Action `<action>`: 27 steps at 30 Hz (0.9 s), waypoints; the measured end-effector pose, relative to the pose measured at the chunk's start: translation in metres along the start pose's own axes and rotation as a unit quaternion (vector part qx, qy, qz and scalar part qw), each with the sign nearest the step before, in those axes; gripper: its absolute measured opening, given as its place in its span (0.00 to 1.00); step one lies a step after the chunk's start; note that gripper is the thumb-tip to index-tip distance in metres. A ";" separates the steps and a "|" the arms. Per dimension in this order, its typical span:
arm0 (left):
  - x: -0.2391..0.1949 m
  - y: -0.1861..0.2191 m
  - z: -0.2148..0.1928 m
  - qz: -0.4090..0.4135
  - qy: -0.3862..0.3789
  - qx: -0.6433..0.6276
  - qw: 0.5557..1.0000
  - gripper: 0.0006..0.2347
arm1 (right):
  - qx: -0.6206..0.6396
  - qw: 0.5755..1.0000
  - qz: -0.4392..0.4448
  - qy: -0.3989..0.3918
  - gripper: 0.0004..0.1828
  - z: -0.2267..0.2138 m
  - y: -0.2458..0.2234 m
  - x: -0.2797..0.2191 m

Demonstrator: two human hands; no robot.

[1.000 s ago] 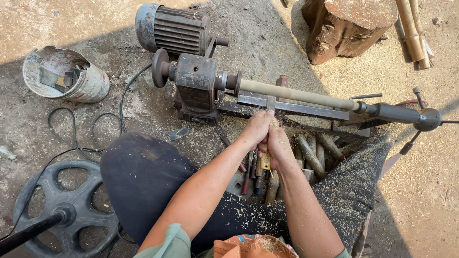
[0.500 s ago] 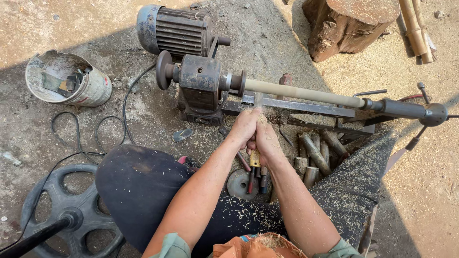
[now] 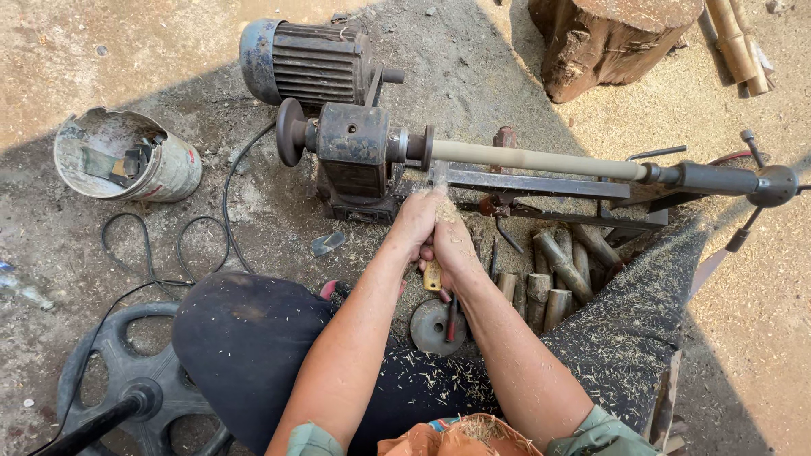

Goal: The person operates a wood lathe to shape a cylindrical wooden rod. They use a chisel to shave the spinning wood, then sand the surface with sandpaper. The person removes the finished rod, inspects it, and mounts a new piece of wood onto the lathe to begin shaping it.

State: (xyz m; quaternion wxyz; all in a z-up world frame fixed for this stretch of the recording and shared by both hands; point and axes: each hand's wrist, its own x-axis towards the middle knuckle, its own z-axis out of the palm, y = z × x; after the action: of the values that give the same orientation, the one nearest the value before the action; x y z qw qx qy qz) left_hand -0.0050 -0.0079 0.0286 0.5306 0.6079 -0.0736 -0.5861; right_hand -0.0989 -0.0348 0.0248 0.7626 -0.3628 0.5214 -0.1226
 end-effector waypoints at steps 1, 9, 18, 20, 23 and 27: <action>-0.002 0.000 -0.001 -0.012 0.002 -0.007 1.000 0.18 | -0.005 1.000 -0.005 -0.005 0.16 0.001 0.000 -0.001; 0.005 -0.012 -0.009 0.015 -0.002 -0.039 0.999 0.16 | -0.035 0.999 -0.028 -0.019 0.17 0.013 -0.005 -0.016; 0.003 -0.004 -0.016 0.015 0.009 -0.015 1.000 0.16 | -0.005 0.999 -0.025 -0.030 0.17 0.026 -0.012 -0.020; 0.003 0.001 -0.020 -0.004 0.014 0.005 1.000 0.15 | -0.001 0.999 -0.029 -0.032 0.18 0.027 -0.011 -0.018; 0.000 0.001 -0.014 0.001 0.027 -0.007 1.000 0.15 | -0.012 0.999 -0.035 -0.025 0.15 0.025 -0.010 -0.018; -0.002 -0.006 -0.020 -0.004 0.028 0.005 1.000 0.15 | -0.020 0.999 -0.048 -0.010 0.14 0.028 -0.009 -0.029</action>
State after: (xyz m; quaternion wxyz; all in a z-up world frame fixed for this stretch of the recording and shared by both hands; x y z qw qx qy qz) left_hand 0.0071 0.0073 0.0209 0.5275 0.6271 -0.0590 -0.5701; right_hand -0.0850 -0.0131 0.0563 0.7537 -0.4037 0.4978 -0.1454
